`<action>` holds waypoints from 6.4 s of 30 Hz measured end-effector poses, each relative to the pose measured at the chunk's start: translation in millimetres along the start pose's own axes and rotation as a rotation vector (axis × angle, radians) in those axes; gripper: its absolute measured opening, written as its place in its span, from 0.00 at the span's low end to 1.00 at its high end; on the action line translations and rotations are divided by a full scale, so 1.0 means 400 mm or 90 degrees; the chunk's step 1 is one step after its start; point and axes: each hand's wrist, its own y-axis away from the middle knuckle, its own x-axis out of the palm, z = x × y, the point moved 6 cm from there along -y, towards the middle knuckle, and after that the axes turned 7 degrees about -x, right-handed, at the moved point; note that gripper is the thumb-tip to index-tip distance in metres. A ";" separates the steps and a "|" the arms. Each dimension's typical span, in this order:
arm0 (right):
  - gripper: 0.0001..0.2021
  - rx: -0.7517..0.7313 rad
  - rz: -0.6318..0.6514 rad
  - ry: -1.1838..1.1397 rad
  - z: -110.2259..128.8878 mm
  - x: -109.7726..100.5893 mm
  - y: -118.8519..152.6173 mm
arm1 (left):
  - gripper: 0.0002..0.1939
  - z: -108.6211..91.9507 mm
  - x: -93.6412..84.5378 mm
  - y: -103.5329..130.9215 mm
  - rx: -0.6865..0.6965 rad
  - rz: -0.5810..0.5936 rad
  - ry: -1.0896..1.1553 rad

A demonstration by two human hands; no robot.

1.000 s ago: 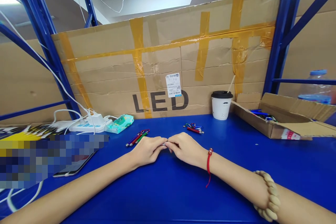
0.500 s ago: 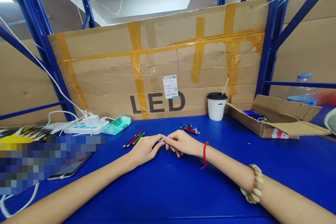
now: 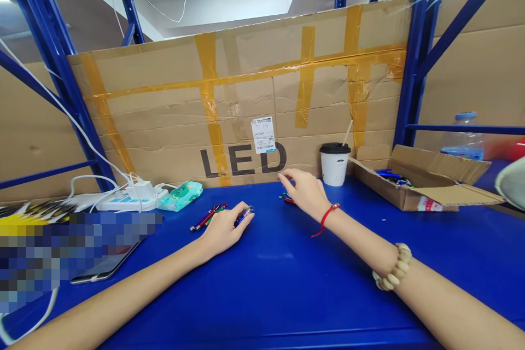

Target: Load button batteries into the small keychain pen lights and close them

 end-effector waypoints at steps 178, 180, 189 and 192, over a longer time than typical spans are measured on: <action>0.23 0.185 0.352 -0.642 0.139 0.196 0.102 | 0.24 -0.012 0.049 -0.006 -0.045 0.269 0.742; 0.22 0.184 0.353 -0.646 0.141 0.195 0.103 | 0.23 -0.014 0.045 -0.004 -0.030 0.284 0.750; 0.24 0.159 0.233 -0.577 0.110 0.181 0.085 | 0.19 -0.002 0.054 -0.010 -0.077 0.265 0.772; 0.24 0.064 0.194 -0.457 0.108 0.158 0.074 | 0.18 0.007 0.055 -0.013 -0.129 0.214 0.764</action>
